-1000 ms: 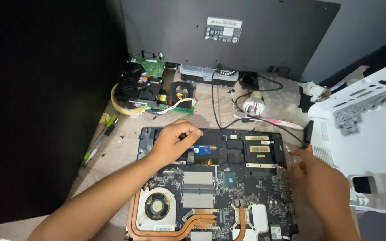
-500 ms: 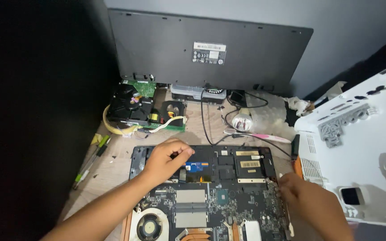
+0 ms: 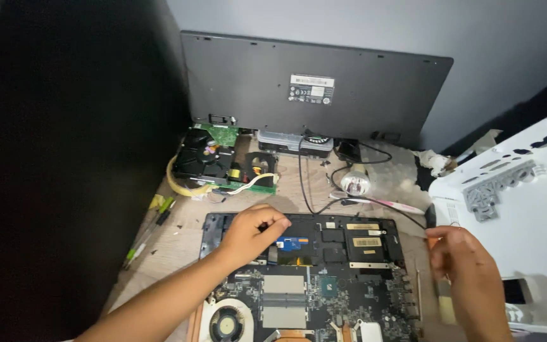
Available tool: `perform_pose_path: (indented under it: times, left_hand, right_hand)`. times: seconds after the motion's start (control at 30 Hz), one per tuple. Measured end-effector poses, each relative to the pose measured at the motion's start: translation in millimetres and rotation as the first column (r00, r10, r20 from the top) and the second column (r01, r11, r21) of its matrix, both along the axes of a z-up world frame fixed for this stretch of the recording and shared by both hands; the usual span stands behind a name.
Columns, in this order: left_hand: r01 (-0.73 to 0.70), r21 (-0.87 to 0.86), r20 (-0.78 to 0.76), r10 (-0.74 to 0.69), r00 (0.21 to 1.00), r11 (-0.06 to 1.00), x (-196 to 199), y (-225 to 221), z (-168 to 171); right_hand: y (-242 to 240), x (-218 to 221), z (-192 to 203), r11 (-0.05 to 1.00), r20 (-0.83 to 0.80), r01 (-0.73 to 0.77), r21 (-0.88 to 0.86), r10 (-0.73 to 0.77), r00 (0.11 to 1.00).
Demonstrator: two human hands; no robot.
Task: Disassembling a laptop by removing the keyboard and opening the internal chassis to access components.
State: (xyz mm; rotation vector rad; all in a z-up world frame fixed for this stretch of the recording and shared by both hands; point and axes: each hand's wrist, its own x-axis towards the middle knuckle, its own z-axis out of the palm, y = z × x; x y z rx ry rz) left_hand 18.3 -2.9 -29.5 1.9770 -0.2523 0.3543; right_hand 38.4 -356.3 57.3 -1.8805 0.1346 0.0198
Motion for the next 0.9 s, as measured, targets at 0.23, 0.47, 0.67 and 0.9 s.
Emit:
perform_pose_path:
  times: [0.23,0.47,0.67,0.9]
  left_hand:
    - [0.029,0.018,-0.003,-0.029,1.0,0.999,0,0,-1]
    - [0.063,-0.002,-0.003,-0.063,0.998,0.998,-7,-1,9]
    - [0.071,-0.117,-0.07,-0.079,0.994,0.991,-4,1,1]
    - [0.177,-0.359,-0.158,-0.246,0.956,0.916,-9,4,13]
  right_hand:
    - [48,2,40,0.924,0.319,-0.057,-0.377,0.188,0.929]
    - [124,4,57,0.781,0.426,-0.358,-0.511,0.592,0.684]
    - [133,6,31,0.824,0.247,-0.547,-0.151,0.567,0.786]
    - [138,40,-45,0.827,0.222,-0.492,-0.272,0.551,0.804]
